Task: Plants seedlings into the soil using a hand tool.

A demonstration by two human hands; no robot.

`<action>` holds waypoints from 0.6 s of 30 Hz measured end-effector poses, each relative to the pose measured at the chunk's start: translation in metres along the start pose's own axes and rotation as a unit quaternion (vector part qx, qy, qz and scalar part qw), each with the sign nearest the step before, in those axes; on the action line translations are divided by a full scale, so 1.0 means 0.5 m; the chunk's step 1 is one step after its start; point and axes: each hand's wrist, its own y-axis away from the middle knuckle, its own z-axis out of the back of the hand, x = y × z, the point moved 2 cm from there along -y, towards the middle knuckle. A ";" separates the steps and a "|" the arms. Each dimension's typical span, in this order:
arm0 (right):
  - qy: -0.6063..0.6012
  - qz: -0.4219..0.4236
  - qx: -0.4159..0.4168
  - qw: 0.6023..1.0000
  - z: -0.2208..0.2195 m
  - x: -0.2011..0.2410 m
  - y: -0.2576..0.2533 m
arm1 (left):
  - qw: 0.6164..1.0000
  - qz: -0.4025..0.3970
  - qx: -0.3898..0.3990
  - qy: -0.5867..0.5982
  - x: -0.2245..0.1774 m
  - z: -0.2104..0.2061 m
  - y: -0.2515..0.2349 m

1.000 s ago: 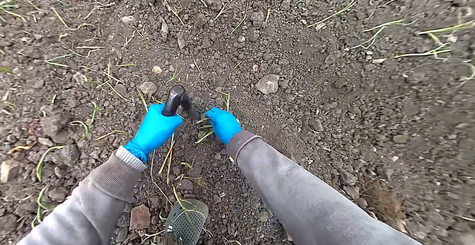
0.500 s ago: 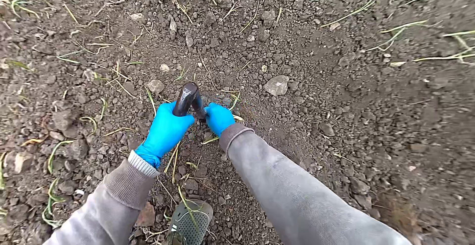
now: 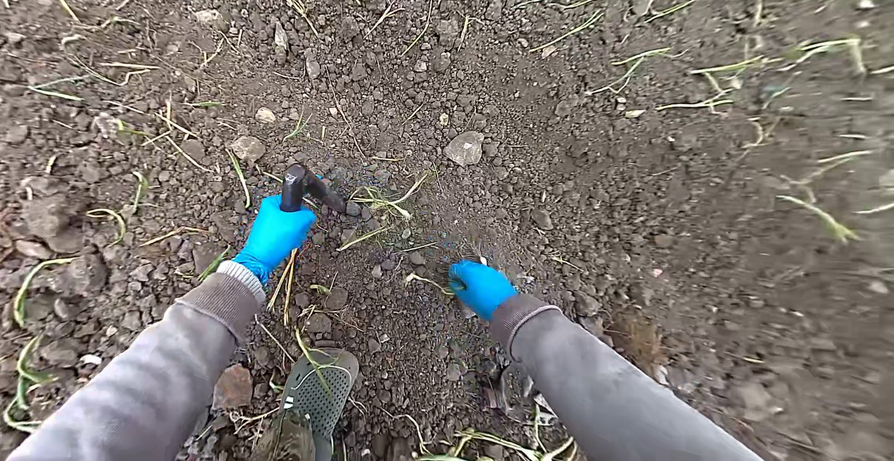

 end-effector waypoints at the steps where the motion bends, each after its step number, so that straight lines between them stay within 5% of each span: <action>1: 0.001 -0.004 0.009 1.000 -0.031 -0.027 0.052 | 1.000 -0.002 0.000 0.003 -0.001 -0.002 0.002; 4: 0.018 0.028 0.197 0.980 -0.133 -0.075 0.212 | 0.999 -0.027 -0.017 -0.007 -0.017 -0.010 0.037; 7: 0.088 0.019 0.405 0.910 -0.224 -0.066 0.338 | 0.995 -0.072 -0.039 -0.060 -0.062 -0.009 0.141; 9: 0.040 -0.008 0.372 0.927 -0.253 -0.058 0.362 | 0.994 -0.098 -0.016 -0.047 -0.088 -0.007 0.246; 13: -0.088 -0.099 0.172 0.976 -0.278 -0.039 0.344 | 0.992 -0.055 0.102 -0.042 -0.056 -0.025 0.434; 18: -0.111 -0.132 0.078 0.982 -0.388 -0.037 0.438 | 0.924 0.022 0.256 -0.282 0.102 -0.118 0.523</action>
